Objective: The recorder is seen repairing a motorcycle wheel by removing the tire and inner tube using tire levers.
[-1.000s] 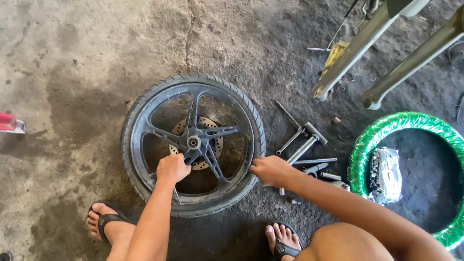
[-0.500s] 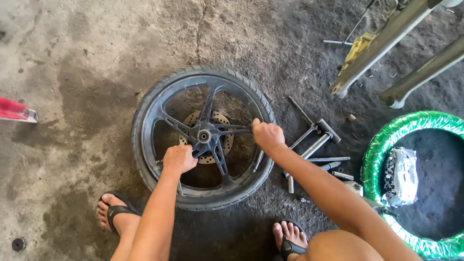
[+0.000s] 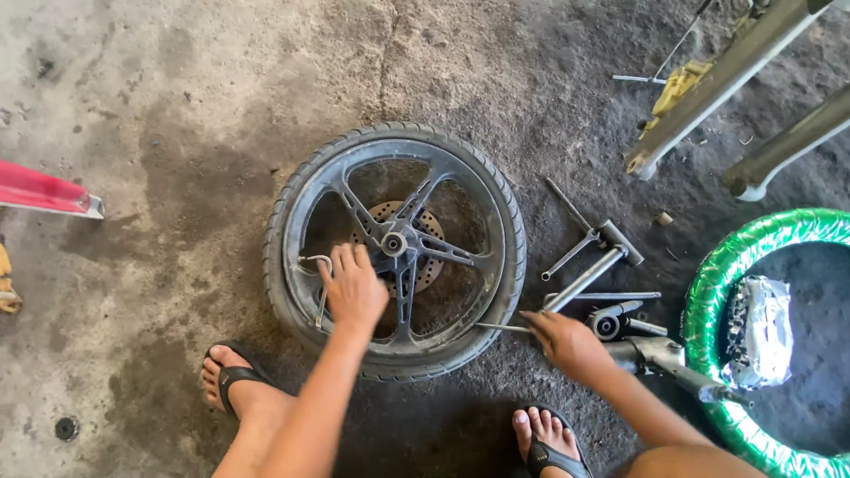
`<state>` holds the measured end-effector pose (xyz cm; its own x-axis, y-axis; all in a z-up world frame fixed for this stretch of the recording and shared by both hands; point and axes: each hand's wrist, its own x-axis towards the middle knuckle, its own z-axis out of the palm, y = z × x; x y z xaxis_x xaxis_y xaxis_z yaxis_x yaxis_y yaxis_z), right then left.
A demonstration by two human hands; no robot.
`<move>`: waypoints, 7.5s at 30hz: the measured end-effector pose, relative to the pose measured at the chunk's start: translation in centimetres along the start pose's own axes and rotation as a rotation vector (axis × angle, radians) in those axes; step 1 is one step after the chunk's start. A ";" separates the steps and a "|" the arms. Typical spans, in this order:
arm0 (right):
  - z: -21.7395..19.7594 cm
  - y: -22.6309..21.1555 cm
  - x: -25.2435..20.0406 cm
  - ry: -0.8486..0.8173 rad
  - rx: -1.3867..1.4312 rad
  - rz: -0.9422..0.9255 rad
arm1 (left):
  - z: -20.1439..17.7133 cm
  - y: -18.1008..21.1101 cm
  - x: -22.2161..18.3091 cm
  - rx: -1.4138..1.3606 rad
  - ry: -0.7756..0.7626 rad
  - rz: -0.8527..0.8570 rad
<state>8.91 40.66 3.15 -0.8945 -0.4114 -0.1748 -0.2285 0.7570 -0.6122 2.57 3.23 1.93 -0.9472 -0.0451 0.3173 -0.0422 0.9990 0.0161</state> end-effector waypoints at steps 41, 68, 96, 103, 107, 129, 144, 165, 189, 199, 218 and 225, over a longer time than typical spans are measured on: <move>5.2 -7.4 16.9 -0.075 -0.469 0.021 | -2.5 14.6 -9.4 -0.423 -0.636 0.086; 4.1 -2.0 -5.3 0.107 -0.342 -0.050 | 4.4 11.9 -9.9 -0.679 -0.810 -0.216; 4.5 1.2 11.0 0.040 -0.291 0.396 | -3.7 7.8 -11.4 -0.439 -0.639 0.207; 5.5 2.2 -0.5 0.110 0.260 0.320 | -6.3 6.1 -7.7 -0.220 -1.025 0.138; 2.5 -0.3 -5.1 0.182 0.083 0.189 | -3.6 9.1 -8.1 -0.412 -0.747 0.061; 3.5 -4.8 3.4 -0.234 -0.358 -0.103 | 1.0 15.0 -9.9 -0.560 -0.658 0.022; 4.1 -0.5 14.3 0.067 -0.422 0.276 | -1.5 10.7 -12.3 -0.469 -0.653 0.208; 4.3 -1.9 -4.9 -0.044 -0.376 -0.044 | 6.5 12.4 -10.2 -0.693 -0.858 -0.169; 6.4 -8.1 12.0 0.096 -0.417 0.016 | -1.5 12.6 -12.9 -0.257 -0.599 0.188; 7.0 0.9 13.9 0.066 -0.423 0.255 | -2.4 10.1 -12.6 -0.389 -0.672 0.246; 3.0 -1.5 -4.6 0.140 -0.188 0.036 | -1.0 13.3 -4.8 -0.426 -0.995 0.184; 5.8 0.2 -3.4 0.017 -0.382 -0.207 | 0.8 13.7 -5.4 -0.406 -0.908 0.144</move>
<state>14.14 39.28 -0.83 -0.8204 -0.5683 -0.0639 -0.5266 0.7943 -0.3030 6.84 17.14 -0.35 -0.8255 0.2636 -0.4991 0.0428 0.9109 0.4105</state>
